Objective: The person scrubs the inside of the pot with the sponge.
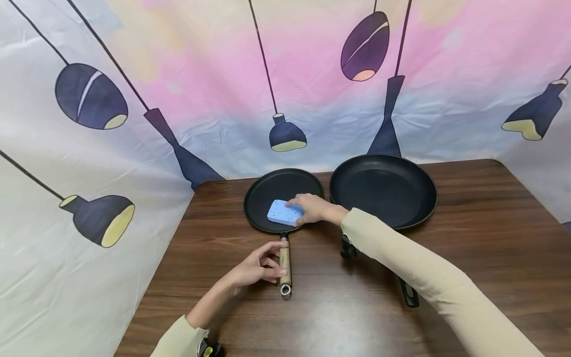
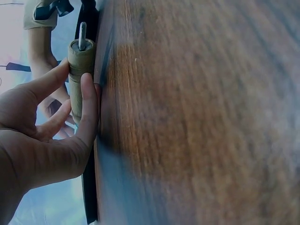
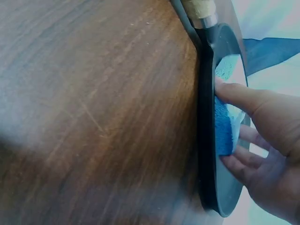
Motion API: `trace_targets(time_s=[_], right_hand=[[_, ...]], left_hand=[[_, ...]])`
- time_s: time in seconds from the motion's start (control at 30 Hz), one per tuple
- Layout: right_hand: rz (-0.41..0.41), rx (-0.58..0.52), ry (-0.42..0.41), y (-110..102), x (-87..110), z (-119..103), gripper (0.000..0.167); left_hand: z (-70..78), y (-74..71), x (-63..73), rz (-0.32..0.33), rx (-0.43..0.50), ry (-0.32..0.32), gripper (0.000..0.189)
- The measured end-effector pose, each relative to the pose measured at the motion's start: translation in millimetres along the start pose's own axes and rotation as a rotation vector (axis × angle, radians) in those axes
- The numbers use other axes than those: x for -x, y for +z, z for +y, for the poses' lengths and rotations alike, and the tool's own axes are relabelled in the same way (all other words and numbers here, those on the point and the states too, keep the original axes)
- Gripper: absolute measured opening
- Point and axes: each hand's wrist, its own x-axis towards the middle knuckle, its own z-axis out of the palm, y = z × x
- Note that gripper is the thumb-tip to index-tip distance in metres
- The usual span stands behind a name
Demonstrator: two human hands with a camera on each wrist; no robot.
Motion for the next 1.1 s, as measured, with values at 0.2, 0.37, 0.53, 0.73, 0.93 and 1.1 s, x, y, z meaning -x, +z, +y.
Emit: trace_targets(time_s=[0.2, 0.37, 0.53, 0.73, 0.93, 1.1], right_hand=[[-0.048, -0.04, -0.081, 4, -2.2, -3, 0.058], [-0.05, -0.021, -0.085, 2, -4.1, 0, 0.056], [0.006, 0.014, 0.018, -5, -4.8, 15, 0.057], [0.093, 0.078, 0.191, -14, -2.7, 31, 0.058], [0.065, 0.114, 0.199, -13, 4.8, 27, 0.059], [-0.046, 0.095, 0.083, -16, 8.5, 12, 0.059]], left_hand=[[-0.4, 0.5, 1.1, -0.009, 0.007, -0.003, 0.065], [-1.4, 1.8, 1.5, -0.001, 0.012, -0.004, 0.064], [-0.8, 1.8, 1.0, 0.008, 0.018, -0.003, 0.064], [0.5, 2.9, 1.2, 0.016, 0.014, 0.0, 0.066], [0.5, 2.9, -1.0, -0.001, 0.009, 0.021, 0.066], [1.9, -0.3, -2.5, -0.009, -0.006, 0.027, 0.067]])
